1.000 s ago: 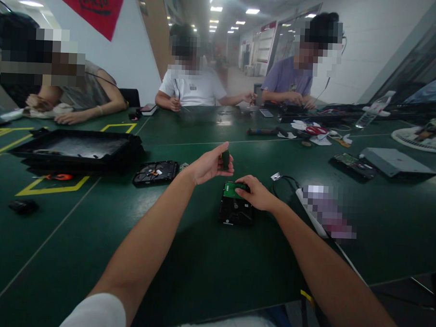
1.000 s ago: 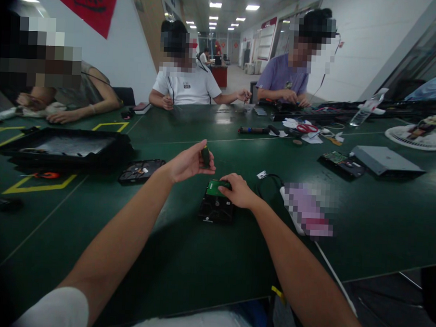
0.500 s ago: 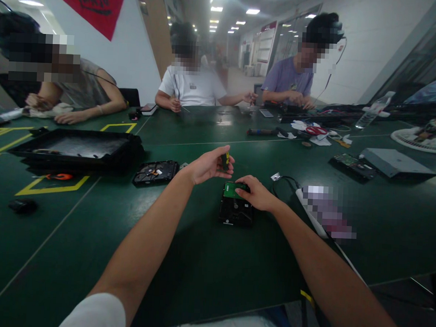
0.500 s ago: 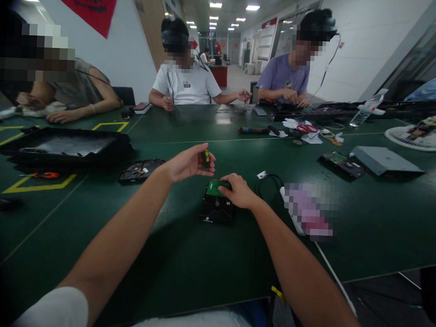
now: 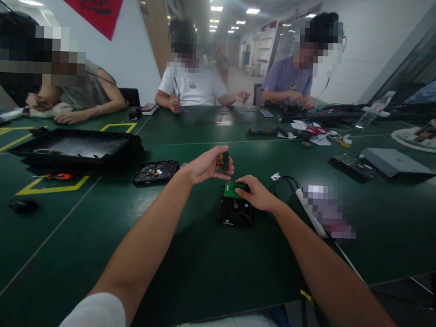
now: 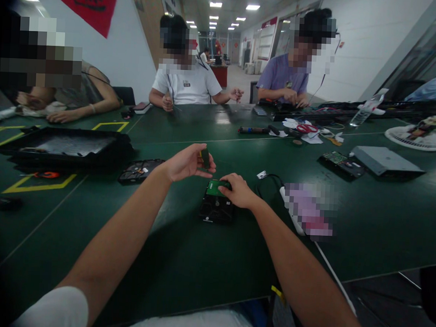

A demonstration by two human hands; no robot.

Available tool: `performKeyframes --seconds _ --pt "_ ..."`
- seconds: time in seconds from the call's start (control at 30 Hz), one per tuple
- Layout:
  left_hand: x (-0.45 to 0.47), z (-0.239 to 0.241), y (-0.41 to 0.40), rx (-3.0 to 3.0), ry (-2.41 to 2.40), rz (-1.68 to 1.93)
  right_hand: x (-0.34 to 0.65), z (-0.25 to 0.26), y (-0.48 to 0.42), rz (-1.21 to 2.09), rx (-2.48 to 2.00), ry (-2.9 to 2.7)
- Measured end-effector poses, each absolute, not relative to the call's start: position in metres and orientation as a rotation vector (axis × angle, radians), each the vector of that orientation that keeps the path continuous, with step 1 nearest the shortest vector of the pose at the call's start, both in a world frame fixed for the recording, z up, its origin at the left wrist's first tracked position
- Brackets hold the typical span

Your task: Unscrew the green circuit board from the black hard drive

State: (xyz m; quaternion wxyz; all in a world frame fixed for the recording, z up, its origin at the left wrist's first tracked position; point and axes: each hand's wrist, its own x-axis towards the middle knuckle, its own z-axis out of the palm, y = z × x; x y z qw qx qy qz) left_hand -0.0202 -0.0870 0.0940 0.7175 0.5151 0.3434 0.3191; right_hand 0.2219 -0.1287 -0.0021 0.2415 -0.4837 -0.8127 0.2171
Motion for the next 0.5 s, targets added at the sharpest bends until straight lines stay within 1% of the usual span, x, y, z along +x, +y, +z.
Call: performKeyframes --seconds 0.23,0.5 --pt "-0.0246 0.0961 -0.0866 1.188 0.762 0.705 0.2209 -0.0007 -0.1301 0.604 -1.325 -2.225" --pt "-0.0216 0.0997 -0.088 1.134 0.823 0.803 0.2221 -0.0036 -0.1284 0.602 -1.314 -2.225"
